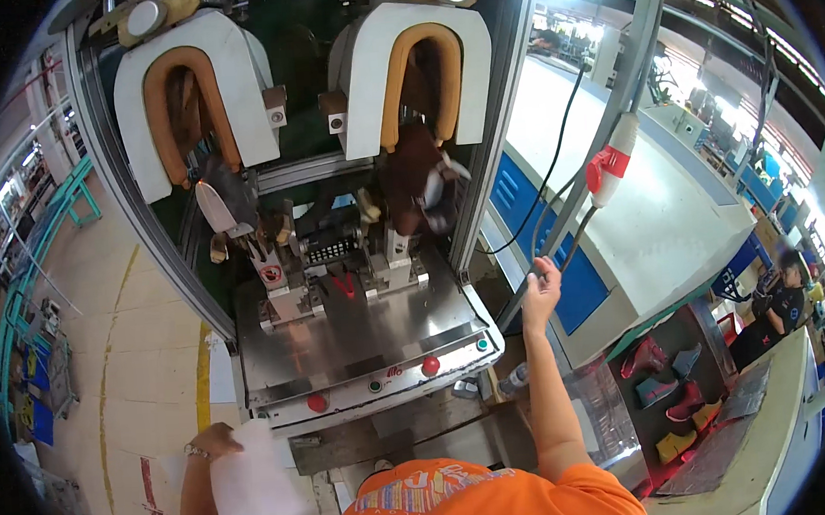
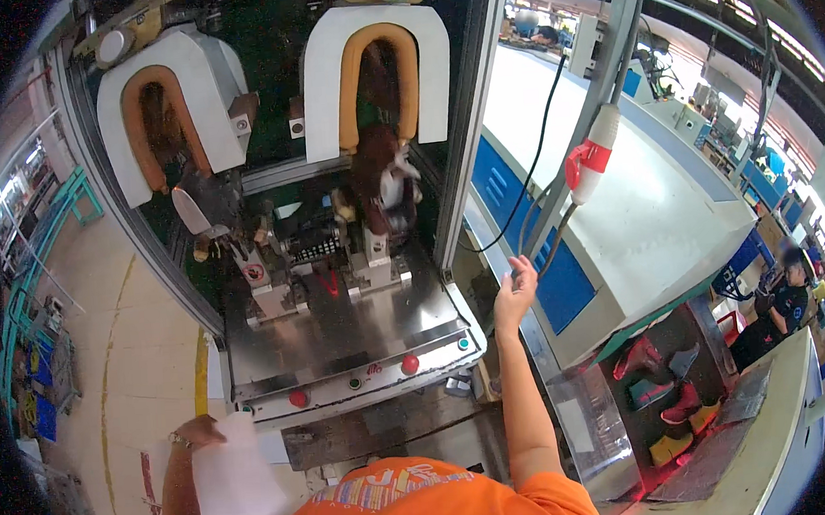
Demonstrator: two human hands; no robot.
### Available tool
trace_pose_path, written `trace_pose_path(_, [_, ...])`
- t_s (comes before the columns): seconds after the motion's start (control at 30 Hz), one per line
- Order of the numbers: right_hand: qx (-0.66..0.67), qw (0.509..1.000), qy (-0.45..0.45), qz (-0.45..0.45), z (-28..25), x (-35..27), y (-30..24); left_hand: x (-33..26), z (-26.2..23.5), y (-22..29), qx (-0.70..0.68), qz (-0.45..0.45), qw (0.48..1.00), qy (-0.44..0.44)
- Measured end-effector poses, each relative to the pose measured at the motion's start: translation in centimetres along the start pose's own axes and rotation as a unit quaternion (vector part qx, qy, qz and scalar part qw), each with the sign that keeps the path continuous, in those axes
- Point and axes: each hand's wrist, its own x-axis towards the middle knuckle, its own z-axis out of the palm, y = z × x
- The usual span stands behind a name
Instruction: The person repeatedly picks up brown shoe uppers from a nearby table and places them into a shoe assembly machine. They align the shoe uppers onto the machine's molds and press a button to operate the machine. The person then removes the processed shoes and places them back on the table, repeating this cycle for multiple units.
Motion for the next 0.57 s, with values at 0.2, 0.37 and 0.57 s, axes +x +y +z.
trace_pose_path(0.2, [0.164,0.967,-0.142,-0.134,-1.7,1.9,-15.2,4.3,-1.9,-3.0,-0.624,0.164,0.755,0.117])
trace_pose_path(0.37, [0.057,0.926,-0.277,-0.251,0.3,2.8,-23.2,10.5,0.2,1.5,-0.102,0.046,0.993,0.036])
trace_pose_path(0.57, [-0.033,0.866,-0.261,-0.425,4.2,6.4,-20.6,9.6,-1.9,3.5,-0.412,0.238,0.879,-0.009])
